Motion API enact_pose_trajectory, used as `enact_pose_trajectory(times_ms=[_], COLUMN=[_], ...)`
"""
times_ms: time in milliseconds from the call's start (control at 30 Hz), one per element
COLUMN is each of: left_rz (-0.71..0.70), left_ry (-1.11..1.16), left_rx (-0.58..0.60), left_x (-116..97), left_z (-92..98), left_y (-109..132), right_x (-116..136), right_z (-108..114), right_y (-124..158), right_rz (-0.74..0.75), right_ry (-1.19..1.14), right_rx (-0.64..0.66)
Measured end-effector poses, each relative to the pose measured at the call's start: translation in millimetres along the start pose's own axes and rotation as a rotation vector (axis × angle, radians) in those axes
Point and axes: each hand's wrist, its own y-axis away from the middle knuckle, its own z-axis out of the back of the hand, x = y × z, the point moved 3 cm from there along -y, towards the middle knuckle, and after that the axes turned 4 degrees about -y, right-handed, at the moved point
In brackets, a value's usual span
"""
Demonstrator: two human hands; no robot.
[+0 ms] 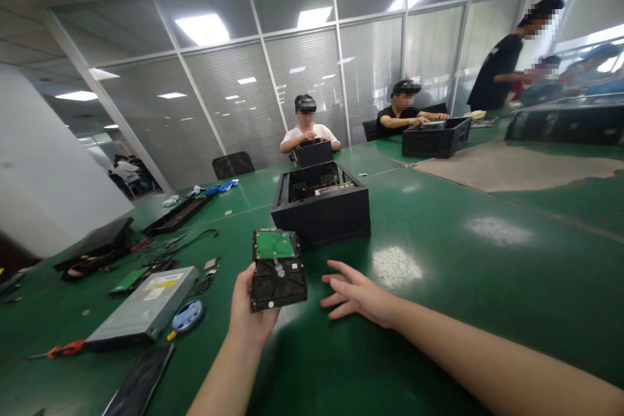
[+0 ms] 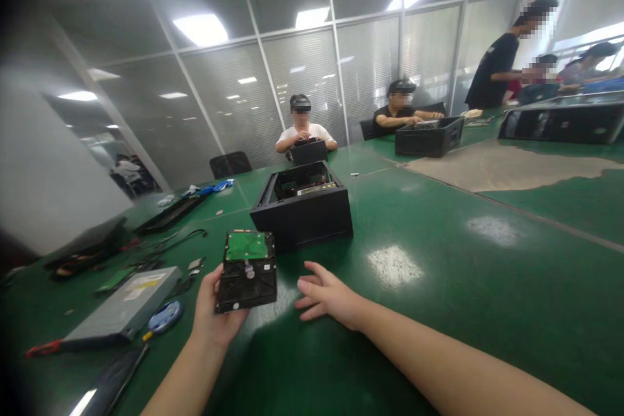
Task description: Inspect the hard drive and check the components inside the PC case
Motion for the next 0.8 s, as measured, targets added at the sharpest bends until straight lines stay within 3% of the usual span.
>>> enact_pose_trajectory(times_ms=[67,133,267,400,600,800], left_rz=[0.016,0.055,-0.002,-0.087,-0.388,-0.362], left_ry=[0.086,0.07,-0.109,-0.254,-0.794,-0.86], left_rx=[-0.019,-0.01,0.087,0.117,0.078,0.135], left_x=[18.7,37.3,56.6,58.7,48.9,53.2], left_z=[-10.9,-17.1,-20.1,-12.8,-2.7,-5.8], left_y=[4.1,5.1,4.5,4.7,5.4,4.2], right_x=[-3.3,-4.8,-10.5,-12.1,-5.7,-5.0], right_z=[-14.2,-20.5,-12.3,-6.3,-9.2,-6.6], right_y=[3.4,2.8,-8.1,-13.4,-6.8,-6.6], right_rz=[-0.071,-0.072,-0.046,-0.032,0.053,0.012], right_ry=[-0.163,-0.208,-0.144,-0.066,0.109,0.115], right_rx=[0.149,0.2,-0.02,-0.142,-0.195,-0.194])
